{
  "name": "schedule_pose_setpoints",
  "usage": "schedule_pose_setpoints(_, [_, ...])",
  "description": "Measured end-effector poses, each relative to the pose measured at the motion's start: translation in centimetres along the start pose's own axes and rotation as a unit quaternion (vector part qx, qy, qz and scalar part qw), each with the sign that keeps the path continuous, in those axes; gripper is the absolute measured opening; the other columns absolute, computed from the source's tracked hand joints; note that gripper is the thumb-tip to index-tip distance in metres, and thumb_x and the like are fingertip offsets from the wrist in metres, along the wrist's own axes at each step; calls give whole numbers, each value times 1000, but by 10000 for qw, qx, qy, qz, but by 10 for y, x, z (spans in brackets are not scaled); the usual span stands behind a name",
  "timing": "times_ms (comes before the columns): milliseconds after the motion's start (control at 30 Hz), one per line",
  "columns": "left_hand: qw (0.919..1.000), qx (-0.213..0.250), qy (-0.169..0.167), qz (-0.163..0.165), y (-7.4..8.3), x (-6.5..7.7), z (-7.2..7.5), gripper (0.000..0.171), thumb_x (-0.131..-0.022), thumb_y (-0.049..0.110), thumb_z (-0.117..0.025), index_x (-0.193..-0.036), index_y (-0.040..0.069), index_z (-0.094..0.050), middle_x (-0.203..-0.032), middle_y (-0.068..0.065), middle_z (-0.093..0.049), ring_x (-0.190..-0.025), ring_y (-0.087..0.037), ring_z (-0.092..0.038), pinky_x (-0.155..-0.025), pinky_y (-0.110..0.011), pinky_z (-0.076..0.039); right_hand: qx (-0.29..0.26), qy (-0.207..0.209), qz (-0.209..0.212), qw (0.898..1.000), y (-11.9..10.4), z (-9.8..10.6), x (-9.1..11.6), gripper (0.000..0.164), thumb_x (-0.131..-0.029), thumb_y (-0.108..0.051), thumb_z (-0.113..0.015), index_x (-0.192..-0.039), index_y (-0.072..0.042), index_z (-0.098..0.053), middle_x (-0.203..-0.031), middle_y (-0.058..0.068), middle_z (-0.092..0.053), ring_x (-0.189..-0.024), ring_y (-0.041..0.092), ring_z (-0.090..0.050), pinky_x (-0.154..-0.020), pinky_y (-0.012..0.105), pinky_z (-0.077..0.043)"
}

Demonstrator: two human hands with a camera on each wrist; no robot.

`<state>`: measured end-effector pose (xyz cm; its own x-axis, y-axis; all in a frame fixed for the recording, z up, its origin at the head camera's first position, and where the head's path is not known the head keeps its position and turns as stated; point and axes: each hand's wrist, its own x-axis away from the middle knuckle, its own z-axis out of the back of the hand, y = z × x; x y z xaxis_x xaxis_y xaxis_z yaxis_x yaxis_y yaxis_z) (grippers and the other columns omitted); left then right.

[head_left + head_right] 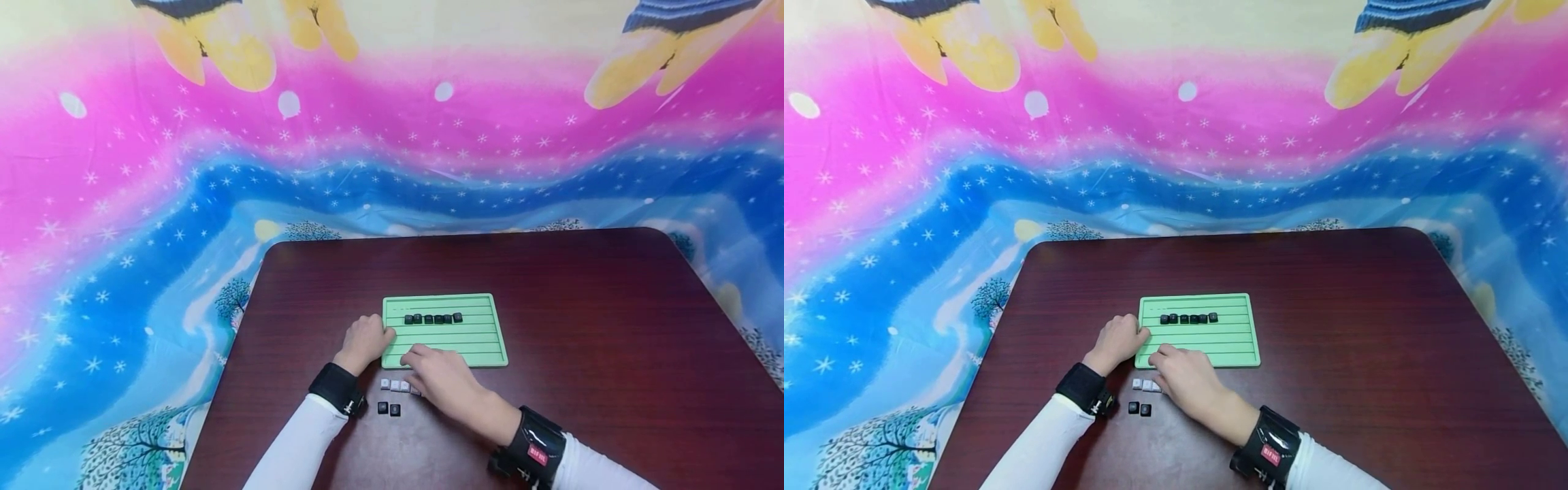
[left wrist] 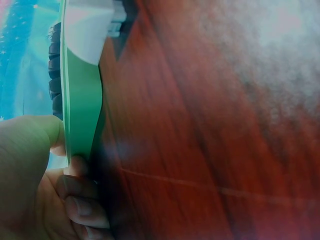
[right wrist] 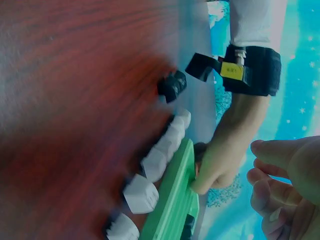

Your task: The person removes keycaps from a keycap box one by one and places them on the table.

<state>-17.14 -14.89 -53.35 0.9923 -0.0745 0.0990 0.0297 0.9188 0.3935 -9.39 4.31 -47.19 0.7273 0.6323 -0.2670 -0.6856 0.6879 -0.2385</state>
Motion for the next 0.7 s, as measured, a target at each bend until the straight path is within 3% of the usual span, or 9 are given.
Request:
schedule_pose_setpoints(467, [10000,-85,-17,-16,-1,-1,0,39,-89,26,-58,-58,17,-36,-56,4,-29,-48,-15,-35,-45,-29,-30,112,235,-353,9990,24,12,-8,24,-86,-27,-79,-107,-16,-74,-99,-4,-70,-77,13,-71,-57,29,-53])
schedule_pose_setpoints(700, [10000,-45,43,-2,1,1,1,37,-88,25,-58,-59,17,-37,-57,3,-30,-48,-16,-37,-45,-30,-31,41,274,-591,9979,36,15,-12,23,-85,-25,-80,-104,-14,-74,-97,-2,-70,-76,14,-70,-53,27,-49])
